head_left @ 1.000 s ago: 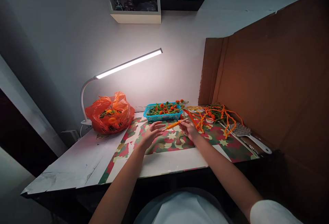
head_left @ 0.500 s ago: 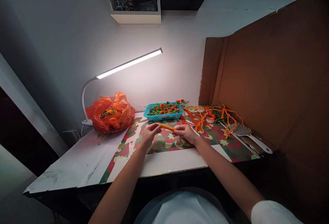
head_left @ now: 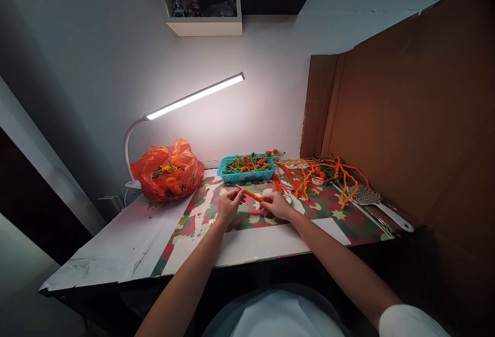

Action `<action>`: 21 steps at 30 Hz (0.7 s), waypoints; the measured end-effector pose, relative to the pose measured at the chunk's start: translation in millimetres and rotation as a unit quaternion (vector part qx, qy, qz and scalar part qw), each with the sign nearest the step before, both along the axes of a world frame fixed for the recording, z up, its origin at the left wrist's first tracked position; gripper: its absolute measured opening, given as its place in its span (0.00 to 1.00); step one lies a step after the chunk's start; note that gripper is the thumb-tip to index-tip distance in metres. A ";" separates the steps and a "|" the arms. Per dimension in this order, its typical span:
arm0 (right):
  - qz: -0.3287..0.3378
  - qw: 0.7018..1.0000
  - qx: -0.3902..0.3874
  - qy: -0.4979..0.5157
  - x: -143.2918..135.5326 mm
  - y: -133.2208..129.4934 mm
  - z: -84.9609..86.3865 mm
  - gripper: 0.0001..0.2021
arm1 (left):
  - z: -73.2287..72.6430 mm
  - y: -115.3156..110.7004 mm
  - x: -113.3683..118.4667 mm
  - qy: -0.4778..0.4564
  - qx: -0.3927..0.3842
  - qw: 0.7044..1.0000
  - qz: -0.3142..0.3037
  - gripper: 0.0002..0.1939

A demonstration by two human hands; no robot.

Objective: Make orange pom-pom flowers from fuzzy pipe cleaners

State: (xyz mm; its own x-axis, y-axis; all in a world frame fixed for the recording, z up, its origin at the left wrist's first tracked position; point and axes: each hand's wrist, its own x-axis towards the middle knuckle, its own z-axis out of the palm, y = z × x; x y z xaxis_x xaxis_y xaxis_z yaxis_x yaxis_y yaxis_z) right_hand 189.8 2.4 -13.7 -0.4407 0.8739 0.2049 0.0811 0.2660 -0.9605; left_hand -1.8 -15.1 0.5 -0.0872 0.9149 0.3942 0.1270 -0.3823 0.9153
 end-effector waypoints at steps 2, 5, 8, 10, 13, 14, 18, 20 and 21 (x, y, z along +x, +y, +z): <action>0.001 1.000 -0.008 0.009 -0.2 -1.3 2.0 0.13 | 2.9 -1.2 -0.9 -0.018 -0.009 1.000 -0.011 0.18; 0.054 0.996 -0.057 0.033 1.0 -5.5 9.5 0.17 | 7.0 -1.0 -5.2 -0.078 -0.037 0.995 -0.043 0.21; 0.143 0.982 -0.117 0.040 4.4 -11.5 19.7 0.19 | 9.7 -0.4 -10.0 -0.149 -0.065 0.983 -0.084 0.22; 0.193 0.969 -0.151 0.041 6.9 -15.2 25.0 0.20 | 10.7 -1.0 -11.4 -0.180 -0.082 0.974 -0.109 0.21; 0.237 0.950 -0.196 0.054 9.4 -18.3 27.8 0.18 | 11.1 -2.1 -10.1 -0.191 -0.100 0.968 -0.129 0.21; 0.244 0.945 -0.211 0.060 9.8 -18.6 27.4 0.17 | 11.0 -2.3 -9.3 -0.190 -0.103 0.967 -0.131 0.22; 0.258 0.930 -0.252 0.069 10.2 -17.0 23.2 0.15 | 11.0 -2.4 -7.5 -0.186 -0.117 0.966 -0.133 0.25; 0.258 0.929 -0.258 0.061 9.9 -16.0 21.2 0.15 | 11.6 -2.5 -8.2 -0.180 -0.135 0.965 -0.138 0.26; 0.259 0.930 -0.256 0.055 9.7 -16.0 20.6 0.16 | 11.9 -2.5 -8.8 -0.177 -0.146 0.963 -0.142 0.26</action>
